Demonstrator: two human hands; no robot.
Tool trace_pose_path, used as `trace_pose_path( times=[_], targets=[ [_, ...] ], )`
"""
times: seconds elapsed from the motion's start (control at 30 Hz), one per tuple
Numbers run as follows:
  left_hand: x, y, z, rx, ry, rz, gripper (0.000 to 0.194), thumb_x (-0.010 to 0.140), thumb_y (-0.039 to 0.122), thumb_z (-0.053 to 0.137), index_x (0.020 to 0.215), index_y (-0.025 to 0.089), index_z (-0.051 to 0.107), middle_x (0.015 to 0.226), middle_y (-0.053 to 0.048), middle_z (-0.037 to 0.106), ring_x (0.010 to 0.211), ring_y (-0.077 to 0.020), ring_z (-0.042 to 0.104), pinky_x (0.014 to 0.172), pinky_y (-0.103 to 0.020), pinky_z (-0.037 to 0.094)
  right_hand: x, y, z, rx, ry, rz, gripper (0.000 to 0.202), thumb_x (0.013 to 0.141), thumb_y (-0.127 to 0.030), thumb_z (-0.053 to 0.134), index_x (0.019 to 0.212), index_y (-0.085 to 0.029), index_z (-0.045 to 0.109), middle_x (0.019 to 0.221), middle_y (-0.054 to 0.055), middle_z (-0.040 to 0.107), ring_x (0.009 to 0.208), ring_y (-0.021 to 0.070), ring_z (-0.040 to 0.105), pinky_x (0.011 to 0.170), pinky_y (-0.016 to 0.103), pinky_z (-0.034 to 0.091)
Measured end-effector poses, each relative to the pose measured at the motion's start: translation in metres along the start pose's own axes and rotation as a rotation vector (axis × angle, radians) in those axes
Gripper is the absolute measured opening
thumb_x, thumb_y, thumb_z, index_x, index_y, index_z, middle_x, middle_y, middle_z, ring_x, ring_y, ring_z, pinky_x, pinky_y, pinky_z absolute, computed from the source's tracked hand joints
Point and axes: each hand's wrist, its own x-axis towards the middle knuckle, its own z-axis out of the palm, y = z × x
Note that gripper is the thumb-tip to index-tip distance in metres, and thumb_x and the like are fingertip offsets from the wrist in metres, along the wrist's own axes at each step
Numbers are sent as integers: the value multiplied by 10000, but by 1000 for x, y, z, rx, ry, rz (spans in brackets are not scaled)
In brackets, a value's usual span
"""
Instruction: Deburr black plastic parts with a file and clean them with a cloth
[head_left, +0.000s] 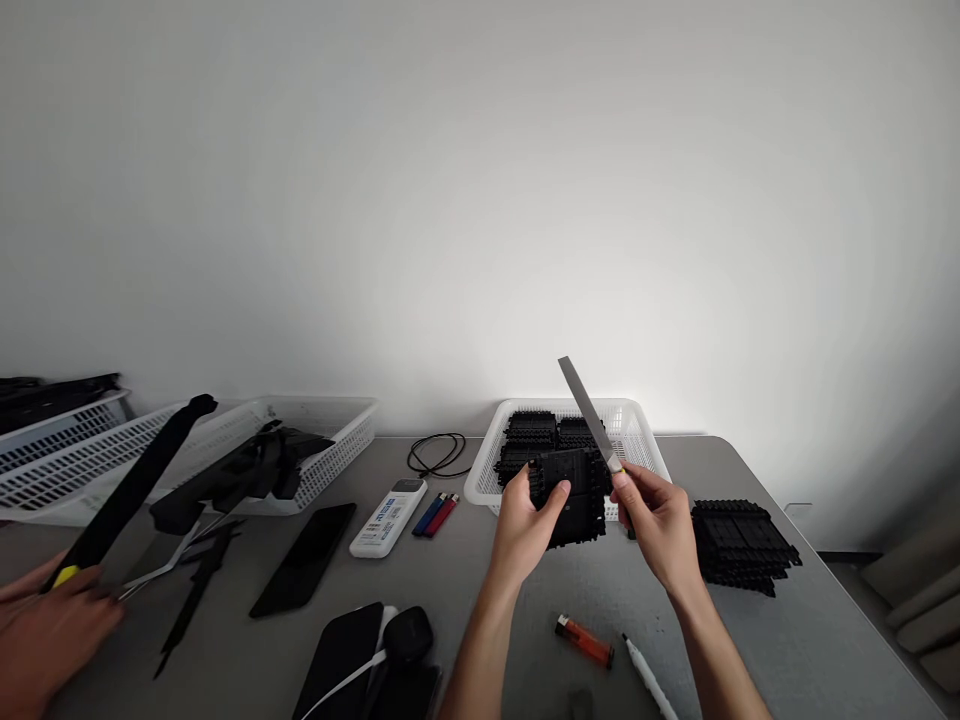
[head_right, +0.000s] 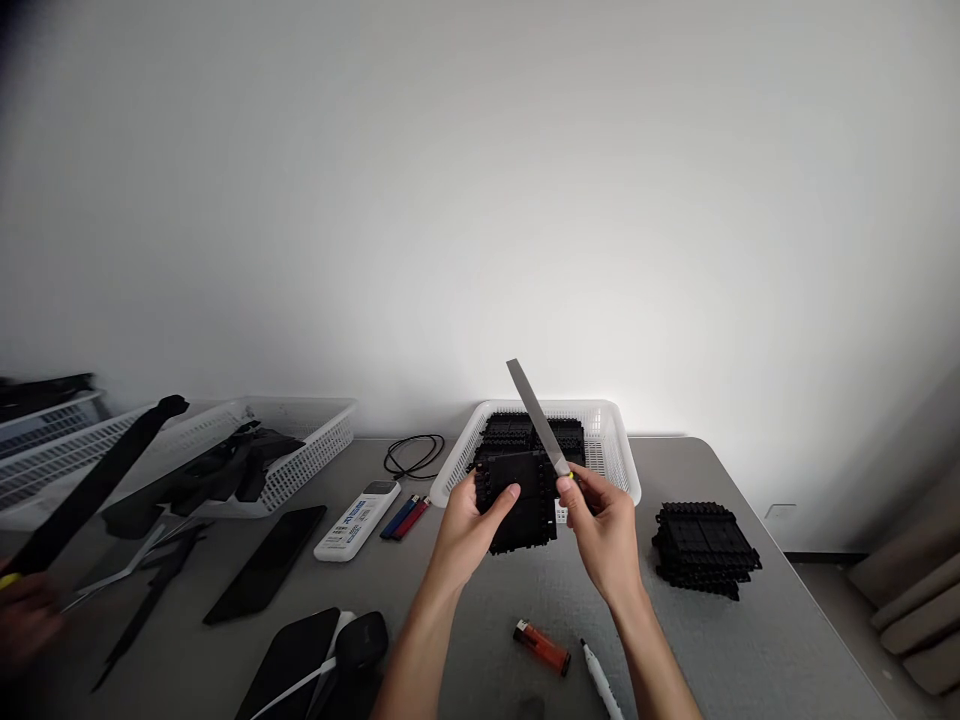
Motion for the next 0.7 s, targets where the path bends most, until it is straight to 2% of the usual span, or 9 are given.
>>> trace_pose_path(
  times=[0.1, 0.27, 0.43, 0.57, 0.7],
  targets=[
    [1, -5, -3, -52, 22, 5, 402, 814, 439, 668, 1114, 175, 638, 1149, -123, 705, 1069, -283, 661, 923, -392, 514, -3, -2, 0, -4, 48, -35, 462, 842, -575, 612, 965, -146, 728, 646, 22, 611, 553, 139, 513, 505, 254, 424],
    [3, -8, -6, -64, 110, 36, 385, 799, 424, 684, 1081, 167, 632, 1122, -120, 711, 1060, -277, 663, 923, -382, 507, -7, -8, -1, -117, -178, 21, 508, 875, -625, 536, 685, -162, 627, 539, -6, 533, 492, 115, 462, 466, 229, 345],
    [3, -6, -5, -38, 112, 84, 314, 792, 374, 688, 1039, 185, 647, 1102, -98, 716, 1077, -276, 650, 915, -365, 501, -17, -13, 8, -241, -310, -12, 525, 921, -601, 470, 624, -176, 548, 524, -18, 484, 493, 106, 412, 482, 232, 289],
    [2, -4, -5, -22, 107, 97, 239, 781, 335, 683, 963, 182, 658, 975, -77, 730, 1002, -262, 665, 885, -348, 509, -20, -12, 18, -316, -305, -41, 533, 933, -595, 447, 636, -173, 578, 540, -3, 523, 508, 120, 436, 501, 243, 292],
    [2, -5, -7, -38, 119, 77, 266, 784, 341, 680, 994, 177, 669, 1018, -90, 734, 1000, -267, 672, 883, -347, 513, -17, -8, 16, -375, -220, -77, 550, 929, -612, 439, 658, -172, 625, 548, 4, 539, 528, 135, 458, 513, 248, 306]
  ],
)
